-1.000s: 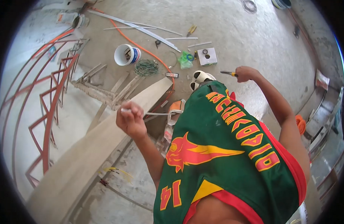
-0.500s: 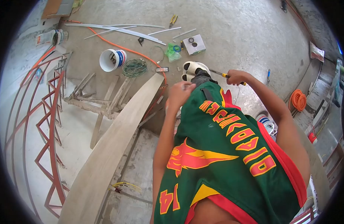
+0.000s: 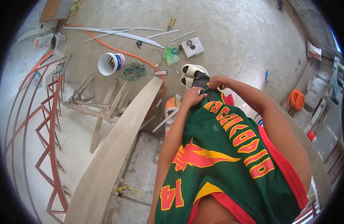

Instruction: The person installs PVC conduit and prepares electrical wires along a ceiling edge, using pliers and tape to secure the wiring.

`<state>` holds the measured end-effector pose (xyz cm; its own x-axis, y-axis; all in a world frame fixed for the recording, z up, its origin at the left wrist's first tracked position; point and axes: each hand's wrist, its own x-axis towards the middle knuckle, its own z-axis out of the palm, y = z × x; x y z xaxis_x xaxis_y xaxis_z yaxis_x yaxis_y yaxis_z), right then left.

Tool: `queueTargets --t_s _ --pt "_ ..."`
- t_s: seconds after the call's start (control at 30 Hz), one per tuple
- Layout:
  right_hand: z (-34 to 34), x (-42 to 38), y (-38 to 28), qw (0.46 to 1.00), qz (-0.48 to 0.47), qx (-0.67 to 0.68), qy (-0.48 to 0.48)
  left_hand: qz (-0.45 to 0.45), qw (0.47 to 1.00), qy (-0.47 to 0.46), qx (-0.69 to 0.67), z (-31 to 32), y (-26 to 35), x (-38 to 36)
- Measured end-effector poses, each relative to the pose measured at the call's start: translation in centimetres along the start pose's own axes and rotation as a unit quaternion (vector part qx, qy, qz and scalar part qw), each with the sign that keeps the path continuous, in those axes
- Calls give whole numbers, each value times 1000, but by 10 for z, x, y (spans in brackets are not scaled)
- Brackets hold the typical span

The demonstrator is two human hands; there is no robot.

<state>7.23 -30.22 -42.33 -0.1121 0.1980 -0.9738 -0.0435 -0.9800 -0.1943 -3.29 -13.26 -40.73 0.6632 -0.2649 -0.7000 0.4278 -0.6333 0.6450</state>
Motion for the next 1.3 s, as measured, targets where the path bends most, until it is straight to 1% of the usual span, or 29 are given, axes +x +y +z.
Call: queueTargets --t_s 0.07,0.1,0.2,0.23,0.27,0.3,0.33,0.37,0.4,0.43,0.47,0.57,0.67,0.7,0.77,0.8,0.83,0.9,0.93,0.97,1.0,1.03,1.1,1.13,1.17,1.2,1.23,1.27,1.3 --pt "-15 -1 -13 995 12 -78 -53 -2 1000 16 -15 -8 1 -5" --pt "-24 -15 -18 992 -7 -81 -92 1 998 61 -18 -7 1 -7" --pt "-29 -4 -32 976 -19 -62 -208 -40 999 21 -14 -11 -2 -8" --pt "-18 20 -28 984 -11 -2 -180 -34 999 12 -18 -11 -7 -7" --pt "-5 38 -28 995 -28 2 -96 -24 999 19 -17 -7 -14 -5" --pt "3 25 -39 994 -83 -72 -29 -13 1000 21 -18 -2 -20 -5" --pt "16 36 -37 997 -57 -57 8 1 999 25 -20 0 -23 -2" --pt "18 70 -30 951 -135 -279 20 18 999 34 -19 -2 -19 -6" --pt "19 87 -24 909 -208 -355 65 25 999 42 -17 -1 -21 -10" --pt "15 36 -42 960 -108 -247 74 31 998 53 -16 -1 -25 -12" --pt "7 -22 -62 987 -6 -138 83 36 997 69 -16 -1 -27 -11" --pt "-7 10 -41 998 8 63 -5 46 995 93 -14 -4 -36 -18" --pt "11 20 -27 985 -103 -120 70 -6 985 108 -132 -12 -32 -26" --pt "52 84 1 952 -46 -92 290 -9 979 135 -150 -13 -30 -29" --pt "46 55 -4 943 -13 -68 325 -12 961 207 -182 -33 -18 -32" --pt "35 34 -18 938 -7 -63 341 8 957 239 -164 -44 -13 -36" --pt "22 17 -26 945 -36 -98 310 22 950 275 -143 -55 -6 -41" --pt "4 88 3 971 -156 81 164 33 923 374 -88 -77 1 -49" --pt "-1 101 8 974 -113 50 188 33 920 359 -151 -91 7 -58" --pt "-6 82 3 961 -106 -74 244 37 913 344 -215 -108 17 -70" --pt "3 66 -1 892 -137 -133 409 45 902 328 -279 -123 23 -82" --pt "11 52 -6 790 -169 -180 561 88 879 319 -344 -133 22 -94" --pt "-1 29 -36 714 -293 -197 605 183 817 296 -459 -156 16 -121" --pt "-10 23 -52 815 -272 -109 500 224 783 302 -495 -167 15 -135" --pt "-18 20 -71 894 -240 -25 377 267 748 305 -526 -180 13 -152" --pt "-24 16 -92 948 -197 55 243 312 711 305 -551 -192 13 -169" --pt "-22 -1 -112 960 -196 176 94 363 668 280 -586 -206 14 -188" --pt "-17 -28 -129 939 -182 286 -63 404 640 281 -589 -219 22 -210" --pt "-17 -34 -144 915 -209 319 -130 444 614 283 -589 -230 34 -229"
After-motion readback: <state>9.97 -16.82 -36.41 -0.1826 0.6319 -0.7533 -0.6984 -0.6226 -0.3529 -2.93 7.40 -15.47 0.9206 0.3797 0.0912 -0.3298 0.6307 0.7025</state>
